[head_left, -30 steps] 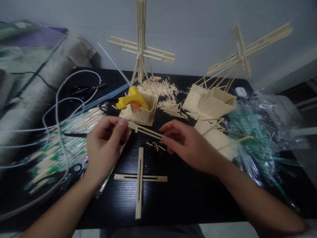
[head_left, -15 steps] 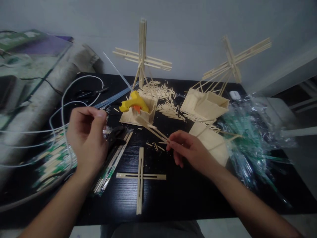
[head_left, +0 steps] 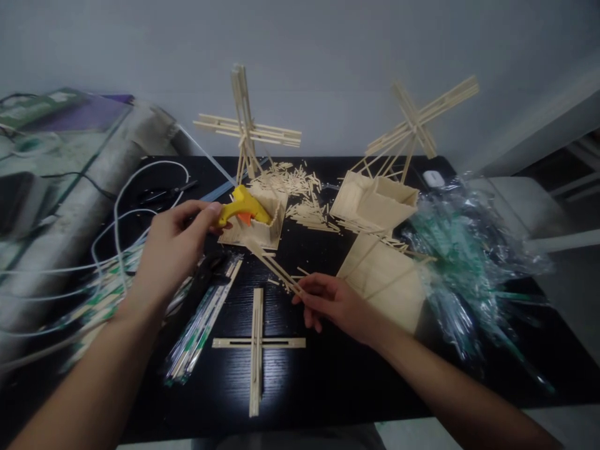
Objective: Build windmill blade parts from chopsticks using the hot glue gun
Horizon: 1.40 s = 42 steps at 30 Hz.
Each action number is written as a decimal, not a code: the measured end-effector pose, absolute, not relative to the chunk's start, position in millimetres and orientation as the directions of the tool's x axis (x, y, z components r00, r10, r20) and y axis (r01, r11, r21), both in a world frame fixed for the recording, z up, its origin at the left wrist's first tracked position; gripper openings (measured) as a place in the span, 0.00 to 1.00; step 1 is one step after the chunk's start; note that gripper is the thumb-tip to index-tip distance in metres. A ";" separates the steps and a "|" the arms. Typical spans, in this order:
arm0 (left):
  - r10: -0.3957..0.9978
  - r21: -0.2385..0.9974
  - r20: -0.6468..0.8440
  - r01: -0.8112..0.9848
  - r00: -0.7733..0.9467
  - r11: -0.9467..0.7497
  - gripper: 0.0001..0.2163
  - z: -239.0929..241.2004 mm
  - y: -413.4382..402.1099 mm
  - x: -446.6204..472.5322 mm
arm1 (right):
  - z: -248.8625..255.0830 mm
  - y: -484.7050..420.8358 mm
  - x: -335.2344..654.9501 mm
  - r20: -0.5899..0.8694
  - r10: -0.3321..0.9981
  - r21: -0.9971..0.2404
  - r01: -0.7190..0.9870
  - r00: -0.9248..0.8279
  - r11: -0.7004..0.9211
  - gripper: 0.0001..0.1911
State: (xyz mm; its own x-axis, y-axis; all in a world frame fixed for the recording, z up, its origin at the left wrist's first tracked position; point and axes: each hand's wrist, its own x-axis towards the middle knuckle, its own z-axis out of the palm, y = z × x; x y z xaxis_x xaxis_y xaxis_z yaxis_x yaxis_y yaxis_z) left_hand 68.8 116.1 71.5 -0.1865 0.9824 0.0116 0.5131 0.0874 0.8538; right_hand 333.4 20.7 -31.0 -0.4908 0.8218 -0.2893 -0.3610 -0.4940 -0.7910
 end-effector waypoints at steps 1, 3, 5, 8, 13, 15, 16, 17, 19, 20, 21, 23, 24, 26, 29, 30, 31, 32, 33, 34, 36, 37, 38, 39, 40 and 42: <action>0.980 0.861 0.010 0.500 -0.199 0.092 0.16 71.4 115.3 68.7 | -30.9 20.7 333.8 -0.288 0.821 -0.791 -0.361 -0.493 -0.495 0.16; 0.976 0.887 0.009 0.453 -0.220 0.094 0.15 70.6 112.8 68.6 | -31.5 20.6 334.3 -0.287 0.819 -0.787 -0.365 -0.497 -0.497 0.15; 0.967 0.912 0.027 0.403 -0.254 0.080 0.14 70.7 109.0 68.8 | -32.8 20.8 334.7 -0.283 0.818 -0.780 -0.377 -0.500 -0.500 0.14; 0.931 0.971 0.139 0.230 -0.337 -0.062 0.11 73.8 100.8 69.5 | -34.6 21.4 335.1 -0.272 0.820 -0.760 -0.410 -0.503 -0.504 0.14; 0.958 0.976 0.168 -0.097 -0.232 -0.195 0.15 76.0 88.2 65.3 | -34.0 22.2 335.0 -0.265 0.827 -0.735 -0.452 -0.495 -0.505 0.15; 0.995 0.989 0.037 -0.138 -0.096 -0.050 0.20 71.0 85.4 62.2 | -33.1 21.9 334.8 -0.263 0.834 -0.738 -0.455 -0.486 -0.498 0.15; 0.999 0.989 -0.016 -0.150 -0.048 0.009 0.21 67.4 84.3 60.8 | -32.6 21.6 334.7 -0.261 0.838 -0.743 -0.454 -0.479 -0.492 0.14; 0.999 0.987 -0.047 -0.155 -0.018 0.044 0.20 63.3 83.3 59.5 | -32.0 21.4 334.6 -0.258 0.843 -0.749 -0.453 -0.472 -0.484 0.14; 0.998 0.990 -0.058 -0.125 0.009 0.059 0.15 55.3 81.0 57.1 | -30.9 20.9 334.7 -0.245 0.853 -0.760 -0.454 -0.461 -0.464 0.14; 0.999 0.995 -0.043 -0.090 0.019 0.045 0.13 51.6 79.7 55.8 | -30.2 20.7 334.6 -0.235 0.859 -0.765 -0.458 -0.455 -0.452 0.14; 0.999 0.999 -0.022 -0.049 0.032 0.024 0.12 48.2 78.4 54.2 | -29.6 20.4 334.5 -0.227 0.865 -0.771 -0.461 -0.446 -0.440 0.15; 0.996 1.000 0.005 0.024 0.083 -0.007 0.13 41.7 76.0 50.1 | -28.4 19.3 333.6 -0.229 0.876 -0.782 -0.456 -0.425 -0.426 0.15; 0.993 0.999 0.007 0.053 0.118 -0.013 0.14 38.3 74.8 47.6 | -27.9 18.4 332.7 -0.238 0.882 -0.789 -0.449 -0.407 -0.420 0.15; 0.985 0.997 0.003 0.081 0.171 -0.017 0.16 31.0 72.7 42.0 | -27.6 15.6 329.9 -0.265 0.896 -0.806 -0.429 -0.355 -0.409 0.15; 0.981 0.994 0.012 0.106 0.196 -0.033 0.16 20.5 69.8 34.3 | -28.2 9.4 324.2 -0.294 0.918 -0.831 -0.403 -0.267 -0.384 0.15; 0.980 0.993 0.021 0.112 0.200 -0.044 0.15 18.1 69.1 32.4 | -28.5 7.3 322.4 -0.298 0.923 -0.840 -0.392 -0.242 -0.374 0.15; 0.979 0.991 0.034 0.122 0.203 -0.060 0.14 16.5 68.7 31.2 | -28.7 5.5 320.7 -0.299 0.928 -0.850 -0.380 -0.221 -0.365 0.15; 0.975 0.987 0.041 0.143 0.217 -0.073 0.13 15.6 68.4 30.5 | -28.9 4.0 319.4 -0.298 0.933 -0.859 -0.370 -0.203 -0.355 0.15; 0.972 0.981 0.040 0.175 0.233 -0.082 0.13 15.5 68.3 30.5 | -29.0 2.9 318.4 -0.296 0.937 -0.865 -0.364 -0.185 -0.345 0.15; 0.967 0.972 0.032 0.217 0.254 -0.090 0.12 15.8 68.3 31.0 | -29.0 2.2 317.8 -0.296 0.940 -0.869 -0.359 -0.171 -0.340 0.15; 0.953 0.941 0.007 0.321 0.304 -0.109 0.09 17.1 68.1 33.3 | -28.8 1.8 317.8 -0.297 0.944 -0.875 -0.355 -0.144 -0.330 0.15; 0.946 0.923 0.000 0.365 0.323 -0.124 0.08 17.6 67.8 34.9 | -28.6 2.0 318.2 -0.298 0.945 -0.878 -0.349 -0.135 -0.327 0.15; 0.942 0.906 0.002 0.397 0.336 -0.144 0.07 18.1 67.4 36.8 | -28.4 2.3 318.7 -0.297 0.947 -0.883 -0.343 -0.124 -0.321 0.16; 0.940 0.893 0.014 0.418 0.342 -0.165 0.07 18.6 66.9 39.0 | -28.0 2.7 319.4 -0.294 0.950 -0.888 -0.337 -0.109 -0.313 0.16; 0.938 0.885 0.026 0.429 0.345 -0.182 0.06 19.1 66.5 41.4 | -27.6 3.2 320.1 -0.291 0.952 -0.893 -0.331 -0.091 -0.304 0.16; 0.940 0.885 0.036 0.427 0.338 -0.187 0.06 20.5 66.2 46.6 | -26.6 4.2 321.4 -0.282 0.958 -0.904 -0.322 -0.049 -0.282 0.17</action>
